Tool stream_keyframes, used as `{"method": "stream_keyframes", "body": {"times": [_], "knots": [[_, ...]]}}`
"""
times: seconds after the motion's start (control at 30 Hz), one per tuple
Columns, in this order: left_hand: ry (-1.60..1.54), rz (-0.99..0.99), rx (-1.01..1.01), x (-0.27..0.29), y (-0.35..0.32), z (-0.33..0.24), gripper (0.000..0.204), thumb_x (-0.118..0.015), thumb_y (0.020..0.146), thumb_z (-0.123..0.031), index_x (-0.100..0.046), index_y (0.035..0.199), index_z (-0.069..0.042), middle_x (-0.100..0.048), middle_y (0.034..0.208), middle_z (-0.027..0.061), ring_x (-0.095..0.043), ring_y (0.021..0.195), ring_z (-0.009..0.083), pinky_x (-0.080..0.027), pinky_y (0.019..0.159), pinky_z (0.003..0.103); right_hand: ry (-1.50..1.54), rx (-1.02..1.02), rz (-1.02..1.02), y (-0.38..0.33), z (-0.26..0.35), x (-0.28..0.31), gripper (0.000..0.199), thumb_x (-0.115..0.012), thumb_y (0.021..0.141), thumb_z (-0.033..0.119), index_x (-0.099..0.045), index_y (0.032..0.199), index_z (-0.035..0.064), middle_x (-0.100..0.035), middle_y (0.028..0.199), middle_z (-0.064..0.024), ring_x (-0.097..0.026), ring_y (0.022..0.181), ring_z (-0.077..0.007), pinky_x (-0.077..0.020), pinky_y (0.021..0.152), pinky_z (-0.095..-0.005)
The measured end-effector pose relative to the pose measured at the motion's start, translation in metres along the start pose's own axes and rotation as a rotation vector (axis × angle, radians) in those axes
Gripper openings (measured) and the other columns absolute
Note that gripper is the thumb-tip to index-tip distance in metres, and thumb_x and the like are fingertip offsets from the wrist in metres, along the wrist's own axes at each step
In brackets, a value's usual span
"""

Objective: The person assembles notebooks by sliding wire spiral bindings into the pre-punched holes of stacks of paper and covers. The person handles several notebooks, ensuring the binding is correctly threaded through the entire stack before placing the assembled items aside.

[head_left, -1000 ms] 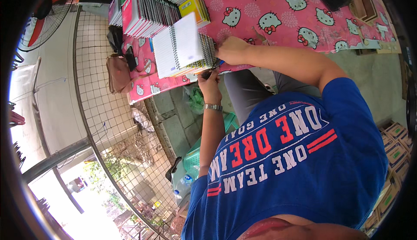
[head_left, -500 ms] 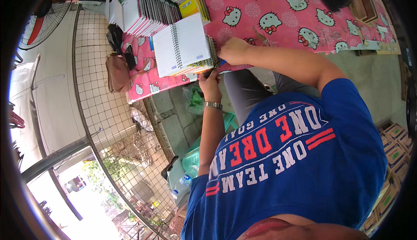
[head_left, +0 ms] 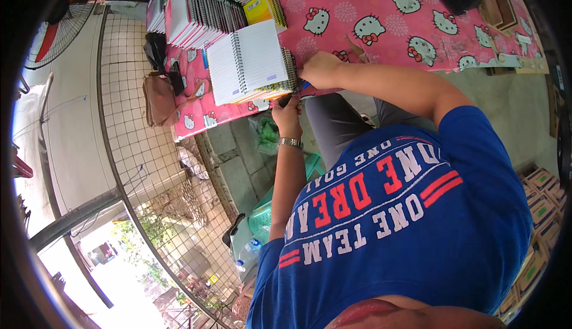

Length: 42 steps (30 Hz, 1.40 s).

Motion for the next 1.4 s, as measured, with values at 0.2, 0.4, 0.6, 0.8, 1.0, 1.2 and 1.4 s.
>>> {"method": "stream_keyframes", "body": {"times": [0.2,0.4,0.6,0.8,1.0,1.2,1.4], "knots": [[-0.128,0.015,0.052,0.003,-0.003,0.002,0.016,-0.071,0.080,0.000,-0.061,0.091,-0.005,-0.062,0.074,0.0017,-0.052,0.054,0.0089,-0.040,0.047,0.023,-0.119,0.034,-0.153,-0.007,-0.017,-0.015,0.019,-0.062,0.076,0.019,-0.068,0.090,0.0070,-0.070,0.084,-0.0131,-0.068,0.083,-0.0313,-0.0537,0.071,-0.0452],[-0.031,0.037,0.042,-0.001,-0.003,0.010,0.016,-0.072,0.079,-0.001,-0.061,0.091,-0.004,-0.061,0.075,0.0011,-0.049,0.053,0.0090,-0.039,0.046,0.023,-0.093,0.024,0.014,0.000,0.005,-0.007,0.018,-0.059,0.078,0.017,-0.068,0.090,0.0074,-0.070,0.080,-0.0137,-0.069,0.079,-0.0302,-0.0534,0.067,-0.0454],[-0.021,0.022,0.036,-0.001,-0.003,0.008,0.016,-0.072,0.080,-0.002,-0.062,0.092,-0.003,-0.062,0.075,0.0014,-0.050,0.053,0.0088,-0.038,0.045,0.023,-0.063,-0.024,0.036,-0.009,-0.008,-0.008,0.019,-0.054,0.080,0.015,-0.071,0.085,0.0069,-0.071,0.083,-0.0140,-0.070,0.082,-0.0303,-0.0542,0.070,-0.0450],[-0.015,-0.028,0.039,0.001,0.000,0.019,0.015,-0.071,0.081,-0.005,-0.062,0.093,-0.004,-0.063,0.076,0.0017,-0.053,0.055,0.0090,-0.040,0.046,0.023,-0.312,0.147,-0.382,-0.004,0.007,-0.009,0.019,-0.058,0.077,0.016,-0.070,0.089,0.0071,-0.070,0.080,-0.0137,-0.069,0.079,-0.0303,-0.0537,0.069,-0.0443],[0.043,-0.047,0.031,0.004,0.000,0.019,0.016,-0.073,0.081,-0.008,-0.063,0.093,-0.004,-0.064,0.078,0.0010,-0.055,0.057,0.0102,-0.041,0.047,0.024,-0.093,-0.010,0.019,-0.005,-0.002,-0.014,0.017,-0.057,0.079,0.015,-0.073,0.078,0.0066,-0.071,0.080,-0.0144,-0.070,0.080,-0.0312,-0.0556,0.069,-0.0450],[-0.111,-0.084,0.015,0.003,0.002,0.029,0.016,-0.071,0.081,-0.004,-0.063,0.095,-0.004,-0.064,0.079,0.0023,-0.058,0.059,0.0119,-0.048,0.054,0.026,-0.363,0.107,-0.315,-0.004,0.007,-0.010,0.018,-0.058,0.079,0.016,-0.070,0.090,0.0086,-0.071,0.085,-0.0126,-0.069,0.083,-0.0297,-0.0540,0.072,-0.0438],[-0.106,-0.076,-0.030,-0.008,0.005,0.033,0.016,-0.070,0.081,0.003,-0.060,0.094,0.001,-0.066,0.080,0.0079,-0.064,0.062,0.0155,-0.056,0.057,0.028,-0.162,-0.050,0.180,0.001,0.008,-0.012,0.020,-0.057,0.080,0.015,-0.073,0.089,0.0069,-0.071,0.093,-0.0149,-0.069,0.091,-0.0305,-0.0546,0.074,-0.0452]]}}
Point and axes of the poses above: each hand's wrist, its own y-axis towards the middle knuckle, its own x-axis out of the back of the hand, z = x × y, the point moved 4 cm from there along y, towards the middle knuckle
